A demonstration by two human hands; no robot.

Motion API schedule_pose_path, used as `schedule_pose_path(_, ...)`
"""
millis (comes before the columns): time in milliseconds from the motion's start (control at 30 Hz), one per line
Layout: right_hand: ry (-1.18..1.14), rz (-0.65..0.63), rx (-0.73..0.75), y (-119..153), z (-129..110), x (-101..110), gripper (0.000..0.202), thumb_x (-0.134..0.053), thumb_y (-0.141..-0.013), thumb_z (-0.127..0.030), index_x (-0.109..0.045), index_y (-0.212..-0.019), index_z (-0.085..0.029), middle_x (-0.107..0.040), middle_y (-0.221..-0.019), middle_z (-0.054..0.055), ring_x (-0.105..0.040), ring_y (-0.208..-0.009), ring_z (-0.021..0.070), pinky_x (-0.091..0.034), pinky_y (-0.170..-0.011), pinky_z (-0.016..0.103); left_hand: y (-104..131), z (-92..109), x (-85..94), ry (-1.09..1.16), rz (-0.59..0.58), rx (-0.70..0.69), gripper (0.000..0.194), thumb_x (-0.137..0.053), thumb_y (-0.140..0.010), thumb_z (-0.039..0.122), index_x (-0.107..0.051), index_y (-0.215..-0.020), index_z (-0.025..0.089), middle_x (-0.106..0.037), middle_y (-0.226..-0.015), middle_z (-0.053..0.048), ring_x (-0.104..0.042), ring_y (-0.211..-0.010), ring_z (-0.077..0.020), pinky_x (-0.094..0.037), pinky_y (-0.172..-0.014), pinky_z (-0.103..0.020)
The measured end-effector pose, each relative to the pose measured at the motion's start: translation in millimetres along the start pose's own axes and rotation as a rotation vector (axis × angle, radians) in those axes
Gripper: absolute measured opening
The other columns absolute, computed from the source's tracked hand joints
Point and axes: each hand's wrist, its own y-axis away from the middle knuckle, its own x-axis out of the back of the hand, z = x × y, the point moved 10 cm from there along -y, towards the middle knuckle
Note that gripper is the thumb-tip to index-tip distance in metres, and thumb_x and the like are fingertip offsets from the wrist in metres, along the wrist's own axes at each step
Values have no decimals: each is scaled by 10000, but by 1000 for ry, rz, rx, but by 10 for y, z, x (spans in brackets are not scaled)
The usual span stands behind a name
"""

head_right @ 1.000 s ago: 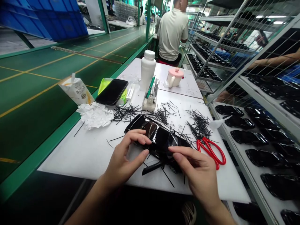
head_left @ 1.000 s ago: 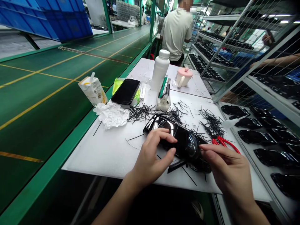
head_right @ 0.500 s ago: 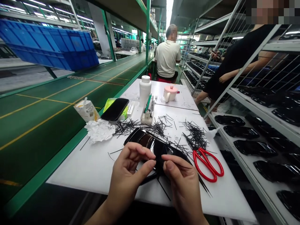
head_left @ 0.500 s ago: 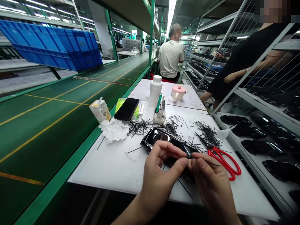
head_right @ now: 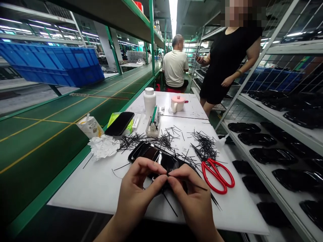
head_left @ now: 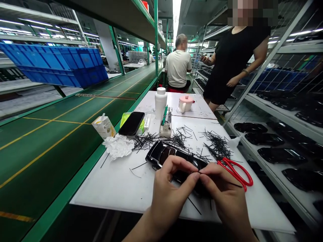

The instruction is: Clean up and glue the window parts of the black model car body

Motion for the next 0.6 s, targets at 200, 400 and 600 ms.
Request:
schedule_pose_path(200, -68, 51, 38, -11, -3, 33, 56, -730, -834, -211, -704, -792, -240, -657, -690, -1, -639, -622, 134, -556, -561, 190, -19, -48, -65, 58, -42, 46, 188, -745, -807, 139, -616, -915, 224, -710, -945, 14, -687, -827, -106, -555, -799, -205)
schedule_pose_path(400, -71, 130, 39, -21, 9, 85, 69, -761, -804, -244, -709, -762, -229, -660, -668, 1, -629, -579, 132, -551, -521, 190, -47, -147, -54, 209, -30, 169, 113, -707, -863, 225, -605, -911, 217, -704, -926, 5, -686, -846, -105, -557, -795, -189)
schedule_pose_path(600, -84, 110, 54, 7, 38, 62, 67, -736, -825, -228, -693, -773, -226, -632, -661, 1, -606, -581, 133, -537, -518, 196, -82, -132, -84, 238, -34, 196, 133, -727, -846, 221, -597, -864, 202, -697, -839, 12, -667, -801, -95, -540, -753, -162)
